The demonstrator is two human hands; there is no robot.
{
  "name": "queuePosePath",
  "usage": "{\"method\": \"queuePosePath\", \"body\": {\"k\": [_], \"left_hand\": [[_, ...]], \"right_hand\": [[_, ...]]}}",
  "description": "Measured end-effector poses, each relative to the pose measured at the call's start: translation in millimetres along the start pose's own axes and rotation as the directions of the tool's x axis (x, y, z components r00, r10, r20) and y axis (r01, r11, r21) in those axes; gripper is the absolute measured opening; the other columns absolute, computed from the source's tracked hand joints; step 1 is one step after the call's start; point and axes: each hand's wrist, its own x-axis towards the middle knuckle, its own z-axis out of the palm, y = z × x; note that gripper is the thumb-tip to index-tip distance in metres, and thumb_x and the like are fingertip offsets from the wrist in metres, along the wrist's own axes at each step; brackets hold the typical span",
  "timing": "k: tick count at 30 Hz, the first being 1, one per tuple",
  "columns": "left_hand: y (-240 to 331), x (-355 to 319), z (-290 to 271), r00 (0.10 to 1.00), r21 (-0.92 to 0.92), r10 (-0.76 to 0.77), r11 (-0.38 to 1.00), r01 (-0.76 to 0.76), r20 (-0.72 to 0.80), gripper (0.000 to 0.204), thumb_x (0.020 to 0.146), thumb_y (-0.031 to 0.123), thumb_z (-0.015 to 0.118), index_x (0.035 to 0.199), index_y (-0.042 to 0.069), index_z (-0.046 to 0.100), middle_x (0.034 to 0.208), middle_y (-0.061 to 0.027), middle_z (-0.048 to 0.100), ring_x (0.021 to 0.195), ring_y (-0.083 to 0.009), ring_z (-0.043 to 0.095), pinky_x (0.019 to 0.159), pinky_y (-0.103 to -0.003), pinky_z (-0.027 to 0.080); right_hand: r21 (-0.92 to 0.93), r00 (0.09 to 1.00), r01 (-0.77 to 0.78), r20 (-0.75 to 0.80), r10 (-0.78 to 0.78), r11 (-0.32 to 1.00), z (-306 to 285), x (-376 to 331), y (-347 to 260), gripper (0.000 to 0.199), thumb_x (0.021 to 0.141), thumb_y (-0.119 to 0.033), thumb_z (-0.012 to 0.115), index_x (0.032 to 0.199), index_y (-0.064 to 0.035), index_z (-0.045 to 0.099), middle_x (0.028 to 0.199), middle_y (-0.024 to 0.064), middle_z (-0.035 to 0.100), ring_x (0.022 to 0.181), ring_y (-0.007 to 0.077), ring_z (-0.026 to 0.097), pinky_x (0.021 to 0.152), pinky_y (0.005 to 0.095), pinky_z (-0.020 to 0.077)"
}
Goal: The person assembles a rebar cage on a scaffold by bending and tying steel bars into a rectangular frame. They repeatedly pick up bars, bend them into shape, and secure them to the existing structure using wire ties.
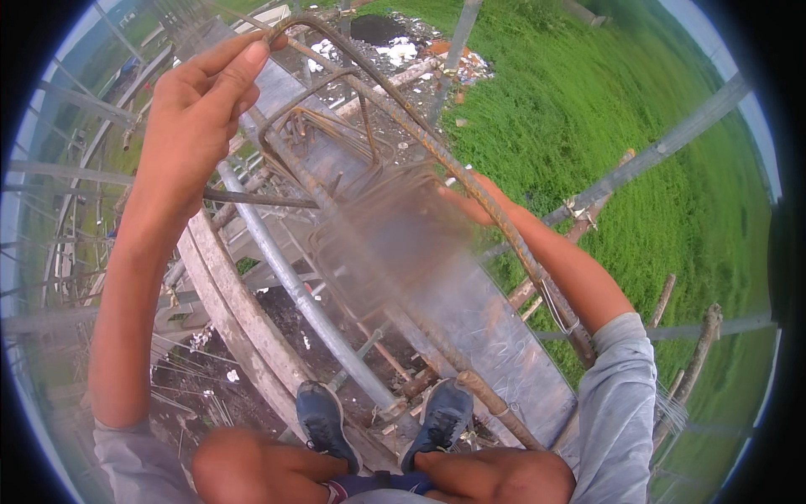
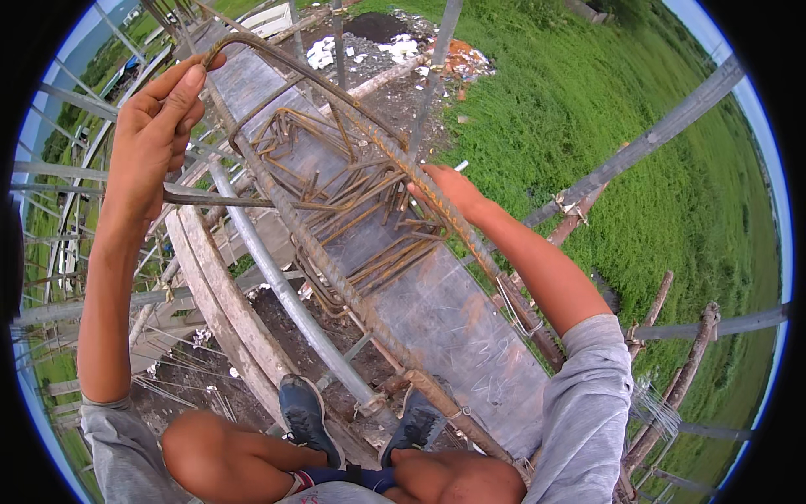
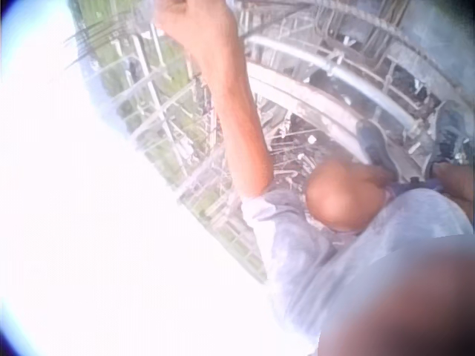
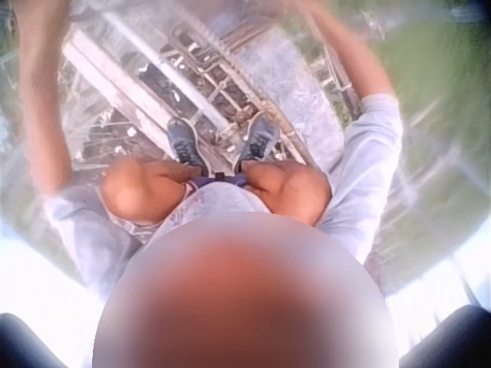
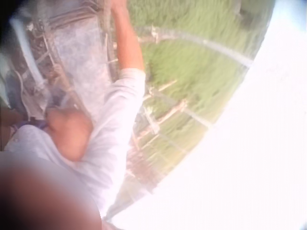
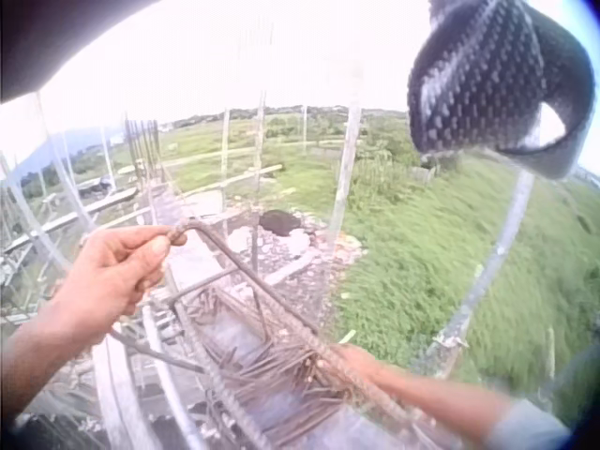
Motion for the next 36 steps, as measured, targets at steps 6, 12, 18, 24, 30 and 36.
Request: {"method": "queuePosePath", "body": {"k": [6,12,18,24,30,36], "left_hand": [[-11.1,49.0,60.3,0.990,0.296,0.061,0.950,-0.096,0.125,0.042,0.100,0.031,0.066,0.132,0.004,0.070,0.102,-0.0211,0.074,0.101,-0.0280,0.070,0.093,-0.038,0.052],[-34.5,48.5,75.3,0.966,0.597,0.161,0.761,-0.253,0.204,0.034,0.092,0.019,0.074,0.124,0.006,0.075,0.097,-0.0237,0.073,0.097,-0.0381,0.070,0.091,-0.045,0.053],[-42.8,-37.6,0.7,0.956,0.437,0.291,0.856,-0.275,0.031,0.033,0.096,0.015,0.067,0.073,-0.004,0.052,0.058,-0.0081,0.045,0.054,-0.0185,0.040,0.054,-0.036,0.035],[-268.4,-112.5,65.7,0.784,0.648,-0.557,0.709,0.277,0.274,0.062,0.085,0.032,0.075,0.135,0.003,0.052,0.125,-0.0255,0.058,0.096,-0.0377,0.066,0.080,-0.047,0.054],[-331.6,-119.9,190.7,0.860,0.357,-0.486,0.784,0.507,-0.155,0.099,0.069,0.016,0.088,0.155,0.011,0.038,0.150,-0.0307,0.046,0.120,-0.0491,0.061,0.103,-0.054,0.049],[-321.0,-164.0,199.6,0.900,0.167,-0.433,0.885,0.434,-0.044,0.090,0.066,0.008,0.091,0.147,0.007,0.051,0.129,-0.0269,0.066,0.121,-0.0437,0.063,0.101,-0.048,0.052]], "right_hand": [[0.110,0.976,-0.016,0.219,-0.008,0.994,52.5,15.3,71.0,0.080,0.094,-0.047,0.070,0.153,-0.0023,0.040,0.142,0.0249,0.058,0.132,0.0353,0.058,0.108,0.0455,0.0486],[0.338,0.985,-0.167,0.023,0.169,0.926,73.2,18.2,51.7,0.080,0.090,-0.039,0.077,0.153,-0.0036,0.042,0.137,0.0210,0.062,0.127,0.0319,0.062,0.107,0.0453,0.0503],[0.354,0.875,-0.421,0.403,0.270,0.835,51.8,24.4,28.7,0.064,0.094,-0.024,0.073,0.149,-0.0045,0.049,0.130,0.0153,0.067,0.115,0.0248,0.066,0.093,0.0412,0.0570],[0.317,0.876,-0.454,0.330,0.352,0.833,61.5,23.4,32.8,0.054,0.092,-0.030,0.076,0.136,-0.0032,0.062,0.113,0.0135,0.073,0.102,0.0242,0.071,0.085,0.0393,0.0592],[0.164,0.946,-0.289,0.202,0.255,0.943,82.9,22.4,69.5,0.047,0.086,-0.027,0.076,0.120,0.0016,0.062,0.099,0.0182,0.070,0.092,0.0235,0.066,0.079,0.0420,0.0537],[0.401,0.975,-0.065,0.219,-0.027,0.914,94.5,-3.1,109.7,0.049,0.084,-0.027,0.074,0.122,0.0007,0.060,0.096,0.0160,0.069,0.092,0.0210,0.064,0.078,0.0412,0.0531]]}}
